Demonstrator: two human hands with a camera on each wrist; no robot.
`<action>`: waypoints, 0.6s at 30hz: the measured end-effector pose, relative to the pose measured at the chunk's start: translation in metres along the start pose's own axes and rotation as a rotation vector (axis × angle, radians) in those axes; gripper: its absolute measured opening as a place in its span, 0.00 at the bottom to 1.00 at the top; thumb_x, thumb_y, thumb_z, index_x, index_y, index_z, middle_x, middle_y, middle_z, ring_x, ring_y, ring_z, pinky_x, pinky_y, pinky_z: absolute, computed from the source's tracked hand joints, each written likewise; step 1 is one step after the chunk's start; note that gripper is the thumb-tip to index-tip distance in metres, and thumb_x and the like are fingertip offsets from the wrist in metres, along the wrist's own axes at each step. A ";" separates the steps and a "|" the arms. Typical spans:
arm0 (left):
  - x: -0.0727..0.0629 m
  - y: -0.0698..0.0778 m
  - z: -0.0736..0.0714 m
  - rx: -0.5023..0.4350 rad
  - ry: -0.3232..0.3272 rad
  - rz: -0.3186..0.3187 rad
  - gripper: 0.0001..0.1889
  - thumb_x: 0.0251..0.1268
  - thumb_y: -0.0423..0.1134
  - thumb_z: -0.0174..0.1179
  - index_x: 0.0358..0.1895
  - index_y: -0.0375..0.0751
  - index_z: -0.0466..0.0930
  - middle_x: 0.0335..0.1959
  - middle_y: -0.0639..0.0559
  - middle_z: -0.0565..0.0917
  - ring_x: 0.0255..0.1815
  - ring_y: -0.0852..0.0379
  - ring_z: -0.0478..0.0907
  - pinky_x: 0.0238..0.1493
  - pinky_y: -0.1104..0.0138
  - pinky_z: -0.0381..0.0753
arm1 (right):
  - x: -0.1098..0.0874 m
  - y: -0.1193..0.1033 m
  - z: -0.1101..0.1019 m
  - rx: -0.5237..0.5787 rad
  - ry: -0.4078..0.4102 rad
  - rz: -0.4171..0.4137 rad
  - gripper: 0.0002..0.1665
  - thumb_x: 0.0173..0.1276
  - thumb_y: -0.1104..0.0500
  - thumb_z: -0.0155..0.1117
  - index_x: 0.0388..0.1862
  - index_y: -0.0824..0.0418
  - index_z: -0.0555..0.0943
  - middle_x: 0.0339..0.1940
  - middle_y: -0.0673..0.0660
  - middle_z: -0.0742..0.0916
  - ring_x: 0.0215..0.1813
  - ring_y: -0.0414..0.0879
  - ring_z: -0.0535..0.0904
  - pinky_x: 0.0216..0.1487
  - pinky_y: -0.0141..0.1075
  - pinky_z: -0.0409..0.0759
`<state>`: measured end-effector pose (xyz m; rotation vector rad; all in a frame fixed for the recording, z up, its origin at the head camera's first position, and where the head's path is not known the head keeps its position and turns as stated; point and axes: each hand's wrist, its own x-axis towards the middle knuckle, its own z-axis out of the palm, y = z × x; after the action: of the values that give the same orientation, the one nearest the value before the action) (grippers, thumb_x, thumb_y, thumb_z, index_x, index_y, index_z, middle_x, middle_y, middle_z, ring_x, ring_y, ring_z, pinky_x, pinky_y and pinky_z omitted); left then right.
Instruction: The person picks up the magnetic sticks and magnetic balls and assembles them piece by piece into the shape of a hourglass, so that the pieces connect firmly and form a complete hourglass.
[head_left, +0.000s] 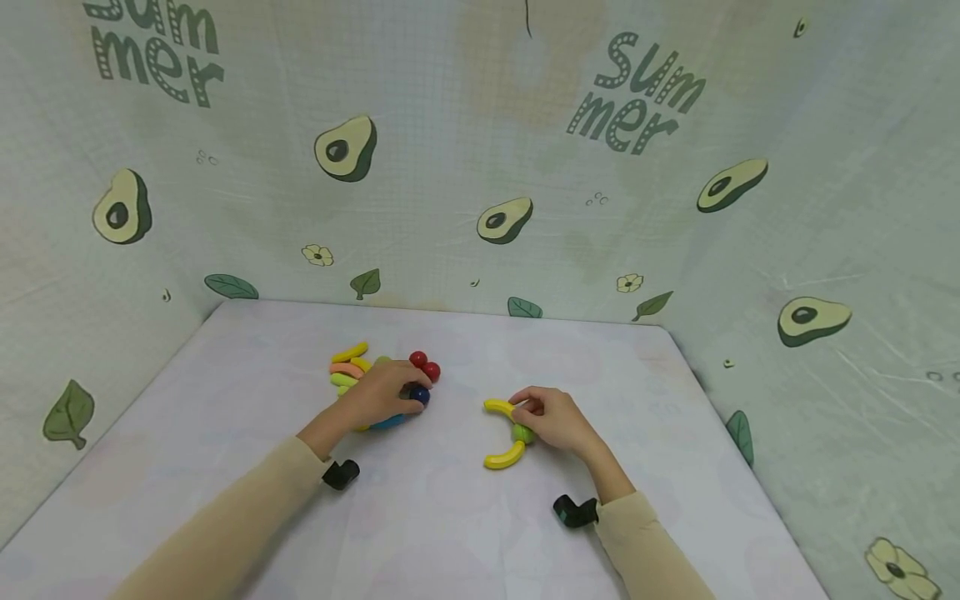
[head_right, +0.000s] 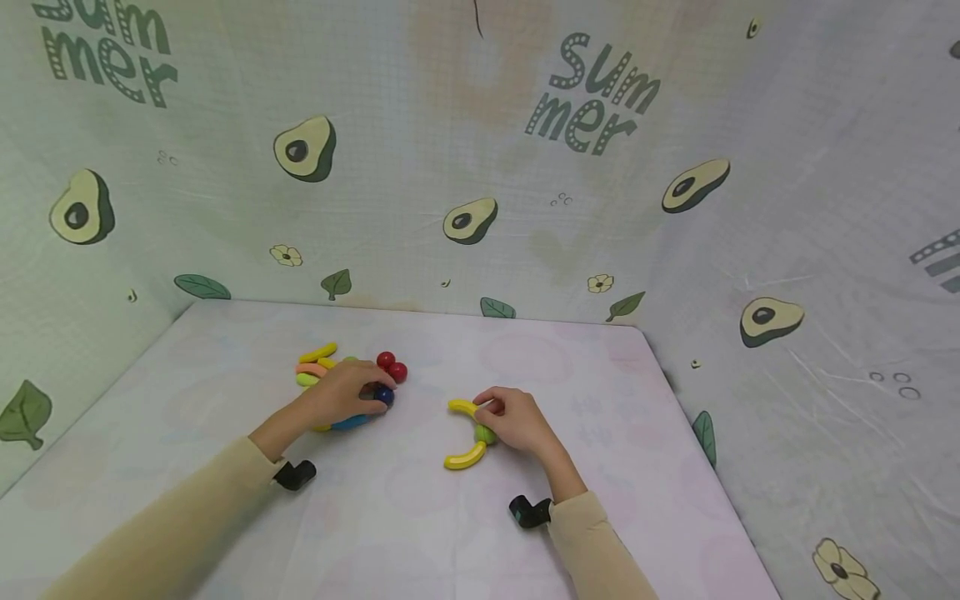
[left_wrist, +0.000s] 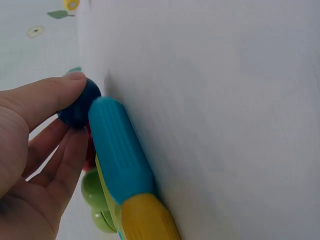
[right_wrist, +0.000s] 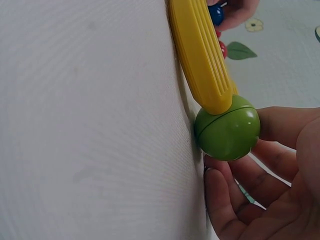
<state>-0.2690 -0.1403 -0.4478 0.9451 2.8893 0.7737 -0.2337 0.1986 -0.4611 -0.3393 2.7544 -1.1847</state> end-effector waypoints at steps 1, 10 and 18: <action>0.001 0.002 0.001 -0.005 0.002 -0.005 0.17 0.66 0.41 0.77 0.56 0.47 0.89 0.56 0.51 0.87 0.58 0.50 0.80 0.65 0.50 0.80 | 0.000 0.000 0.000 -0.001 0.000 0.000 0.10 0.76 0.57 0.70 0.53 0.53 0.88 0.37 0.47 0.88 0.37 0.43 0.81 0.38 0.37 0.81; 0.014 0.022 0.017 -0.085 0.022 -0.003 0.17 0.64 0.40 0.78 0.55 0.46 0.89 0.48 0.57 0.87 0.45 0.58 0.78 0.51 0.63 0.83 | 0.000 0.000 0.000 0.003 0.006 0.002 0.09 0.75 0.57 0.71 0.52 0.52 0.88 0.37 0.47 0.88 0.37 0.43 0.81 0.38 0.37 0.82; 0.025 0.041 0.032 -0.125 -0.001 -0.020 0.17 0.65 0.42 0.78 0.55 0.49 0.88 0.47 0.59 0.86 0.46 0.61 0.79 0.51 0.67 0.84 | 0.001 0.000 0.001 -0.005 0.013 0.005 0.10 0.75 0.57 0.71 0.52 0.53 0.89 0.37 0.47 0.89 0.36 0.43 0.81 0.38 0.37 0.82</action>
<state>-0.2622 -0.0834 -0.4542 0.9015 2.8060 0.9393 -0.2348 0.1978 -0.4617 -0.3263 2.7680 -1.1826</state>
